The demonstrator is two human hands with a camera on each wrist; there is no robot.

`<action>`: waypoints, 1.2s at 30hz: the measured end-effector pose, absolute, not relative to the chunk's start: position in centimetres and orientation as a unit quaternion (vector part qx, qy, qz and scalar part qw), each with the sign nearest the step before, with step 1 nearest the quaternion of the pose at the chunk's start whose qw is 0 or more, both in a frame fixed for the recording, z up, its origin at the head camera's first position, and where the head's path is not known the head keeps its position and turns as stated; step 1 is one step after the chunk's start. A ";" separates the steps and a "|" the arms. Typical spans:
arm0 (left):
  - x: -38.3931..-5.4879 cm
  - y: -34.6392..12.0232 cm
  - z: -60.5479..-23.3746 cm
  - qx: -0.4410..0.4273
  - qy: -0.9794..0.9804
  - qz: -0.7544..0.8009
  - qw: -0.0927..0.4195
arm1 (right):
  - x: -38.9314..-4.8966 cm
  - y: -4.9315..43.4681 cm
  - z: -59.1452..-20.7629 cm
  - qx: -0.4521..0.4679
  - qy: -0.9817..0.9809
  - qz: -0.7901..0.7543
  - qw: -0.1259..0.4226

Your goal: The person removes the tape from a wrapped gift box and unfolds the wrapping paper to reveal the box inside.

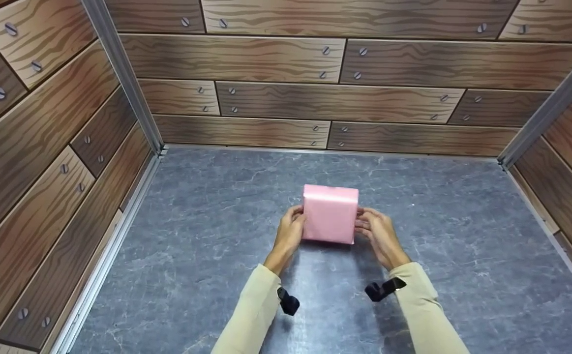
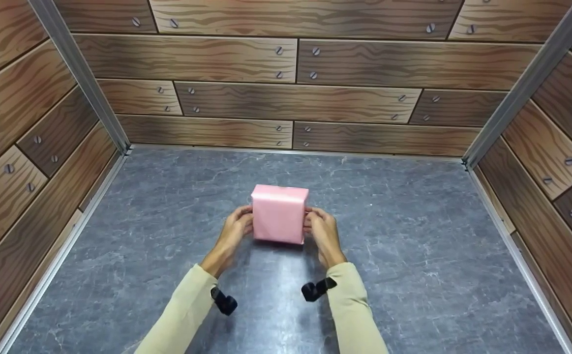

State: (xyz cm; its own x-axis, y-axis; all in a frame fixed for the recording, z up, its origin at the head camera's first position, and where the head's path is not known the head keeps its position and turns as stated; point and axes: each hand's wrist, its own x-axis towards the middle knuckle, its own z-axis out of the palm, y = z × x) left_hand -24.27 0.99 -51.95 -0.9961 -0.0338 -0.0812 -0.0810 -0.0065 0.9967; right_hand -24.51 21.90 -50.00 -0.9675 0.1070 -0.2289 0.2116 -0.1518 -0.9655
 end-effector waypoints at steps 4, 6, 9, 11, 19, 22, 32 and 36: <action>-24.4 0.9 -52.0 -0.058 0.705 0.707 0.023 | -24.6 22.1 -49.7 0.121 0.640 -0.758 0.036; -24.4 0.8 -51.9 -0.064 0.695 0.716 0.028 | -24.7 22.1 -49.5 0.121 0.642 -0.756 0.037; -24.4 0.8 -51.8 -0.054 0.682 0.729 0.032 | -24.8 22.2 -49.5 0.122 0.644 -0.755 0.035; -24.4 0.8 -51.7 -0.039 0.674 0.737 0.036 | -24.8 22.2 -49.6 0.121 0.646 -0.753 0.035; -24.5 0.5 -51.7 -0.019 0.698 0.715 0.022 | -24.8 22.4 -49.8 0.126 0.646 -0.752 0.041; -24.5 0.5 -51.6 -0.022 0.714 0.700 0.014 | -24.7 22.5 -49.8 0.125 0.643 -0.755 0.043; -24.6 0.8 -51.4 -0.014 0.680 0.733 0.015 | -24.4 22.6 -49.6 0.127 0.645 -0.752 0.047; -24.6 0.7 -51.4 -0.012 0.693 0.721 0.013 | -24.4 22.6 -49.8 0.124 0.656 -0.743 0.049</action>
